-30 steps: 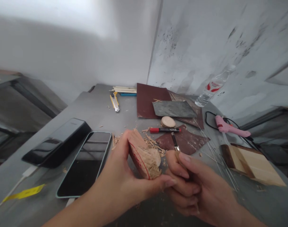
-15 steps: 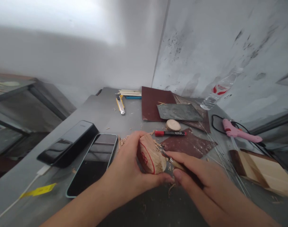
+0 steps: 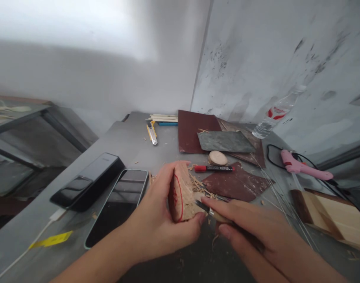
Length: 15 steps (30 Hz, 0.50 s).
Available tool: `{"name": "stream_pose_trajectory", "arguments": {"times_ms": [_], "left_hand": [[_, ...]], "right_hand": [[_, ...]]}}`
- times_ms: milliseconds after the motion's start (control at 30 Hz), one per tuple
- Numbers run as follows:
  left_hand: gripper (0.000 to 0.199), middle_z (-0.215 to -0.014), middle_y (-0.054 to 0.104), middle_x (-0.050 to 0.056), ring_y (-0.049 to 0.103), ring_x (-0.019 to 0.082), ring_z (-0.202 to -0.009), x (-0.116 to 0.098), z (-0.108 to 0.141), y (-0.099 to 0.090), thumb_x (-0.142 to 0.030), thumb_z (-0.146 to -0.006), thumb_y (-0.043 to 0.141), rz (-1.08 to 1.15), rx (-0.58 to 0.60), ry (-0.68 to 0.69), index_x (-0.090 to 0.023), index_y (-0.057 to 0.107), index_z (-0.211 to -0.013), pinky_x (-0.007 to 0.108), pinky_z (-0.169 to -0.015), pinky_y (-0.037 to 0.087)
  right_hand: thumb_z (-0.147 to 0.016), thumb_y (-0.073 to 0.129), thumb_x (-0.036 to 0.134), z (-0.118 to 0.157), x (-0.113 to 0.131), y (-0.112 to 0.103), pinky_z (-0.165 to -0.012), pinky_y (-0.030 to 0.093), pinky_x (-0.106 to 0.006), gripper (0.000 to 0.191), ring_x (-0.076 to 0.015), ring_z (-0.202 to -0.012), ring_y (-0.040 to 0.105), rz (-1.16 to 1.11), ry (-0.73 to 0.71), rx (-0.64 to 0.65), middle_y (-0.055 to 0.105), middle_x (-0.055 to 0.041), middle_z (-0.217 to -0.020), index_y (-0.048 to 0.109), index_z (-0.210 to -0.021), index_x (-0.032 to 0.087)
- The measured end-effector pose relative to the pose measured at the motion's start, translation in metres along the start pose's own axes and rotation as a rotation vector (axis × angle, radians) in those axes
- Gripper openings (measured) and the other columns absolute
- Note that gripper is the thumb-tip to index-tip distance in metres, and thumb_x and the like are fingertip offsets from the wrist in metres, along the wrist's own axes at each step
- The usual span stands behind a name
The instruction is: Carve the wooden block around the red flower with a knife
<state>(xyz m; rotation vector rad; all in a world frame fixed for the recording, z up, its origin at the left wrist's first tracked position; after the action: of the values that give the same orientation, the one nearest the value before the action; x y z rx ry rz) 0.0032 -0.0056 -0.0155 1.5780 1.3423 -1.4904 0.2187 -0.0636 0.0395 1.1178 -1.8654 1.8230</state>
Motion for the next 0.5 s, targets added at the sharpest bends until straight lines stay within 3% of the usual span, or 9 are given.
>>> {"name": "stream_pose_trajectory", "arguments": {"times_ms": [133,167,233,367,433,500], "left_hand": [[0.093,-0.154,0.055,0.011,0.058,0.034,-0.136,0.01,0.008,-0.006,-0.034,-0.088,0.076,0.19,0.078,-0.02,-0.033,0.031,-0.169,0.053,-0.118,0.046],[0.09,-0.158,0.053,0.011,0.052,0.037,-0.144,0.012,0.009,-0.007,-0.04,-0.091,0.075,0.226,0.143,-0.019,-0.035,0.032,-0.17,0.057,-0.122,0.042],[0.07,-0.164,0.05,0.005,0.044,0.039,-0.151,0.013,0.009,-0.011,-0.046,-0.096,0.071,0.289,0.138,-0.032,-0.041,0.048,-0.162,0.057,-0.122,0.042],[0.04,-0.158,0.057,0.004,0.06,0.035,-0.136,0.003,0.0,-0.012,-0.053,-0.1,0.068,0.517,0.181,-0.134,-0.038,0.075,-0.137,0.046,-0.103,0.061],[0.04,-0.149,0.063,0.009,0.065,0.032,-0.127,-0.004,-0.004,-0.01,-0.056,-0.101,0.064,0.539,0.273,-0.162,-0.03,0.08,-0.128,0.041,-0.096,0.064],[0.041,-0.125,0.072,0.01,0.071,0.024,-0.105,-0.007,-0.006,-0.008,-0.058,-0.099,0.068,0.551,0.321,-0.202,-0.025,0.08,-0.121,0.035,-0.086,0.066]], "right_hand": [[-0.101,0.058,0.022,-0.003,0.002,-0.001,-0.103,0.064,-0.039,0.04,-0.0262,-0.115,0.079,0.065,-0.076,0.036,0.081,-0.0052,-0.13,0.076,-0.136,0.031],[-0.101,0.057,0.02,-0.003,0.002,-0.002,-0.102,0.064,-0.035,0.041,-0.0242,-0.115,0.079,0.089,-0.098,0.038,0.081,-0.0048,-0.13,0.075,-0.136,0.031],[-0.102,0.054,0.018,-0.004,0.0,-0.005,-0.099,0.065,-0.028,0.043,-0.0204,-0.114,0.08,0.131,-0.132,0.028,0.08,-0.0041,-0.131,0.073,-0.138,0.03],[-0.104,0.054,0.022,-0.003,-0.007,-0.011,-0.095,0.066,-0.026,0.04,-0.0184,-0.113,0.08,0.218,-0.13,-0.087,0.08,-0.0003,-0.133,0.07,-0.139,0.033],[-0.105,0.056,0.025,-0.001,-0.009,-0.012,-0.098,0.065,-0.027,0.041,-0.0175,-0.117,0.078,0.246,-0.123,-0.121,0.078,0.0033,-0.136,0.066,-0.143,0.038],[-0.105,0.055,0.024,-0.001,-0.011,-0.012,-0.1,0.064,-0.026,0.043,-0.0153,-0.118,0.077,0.231,-0.134,-0.11,0.077,0.0057,-0.137,0.063,-0.145,0.041]]}}
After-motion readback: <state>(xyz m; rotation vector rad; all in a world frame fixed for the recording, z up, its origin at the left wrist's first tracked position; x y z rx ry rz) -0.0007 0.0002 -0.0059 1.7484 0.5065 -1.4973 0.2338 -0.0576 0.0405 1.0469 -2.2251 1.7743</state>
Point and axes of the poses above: each hand's wrist, its own z-axis away from the middle knuckle, its own y-axis out of the palm, x = y × z, the point moved 1 cm from there along -z, towards the middle knuckle
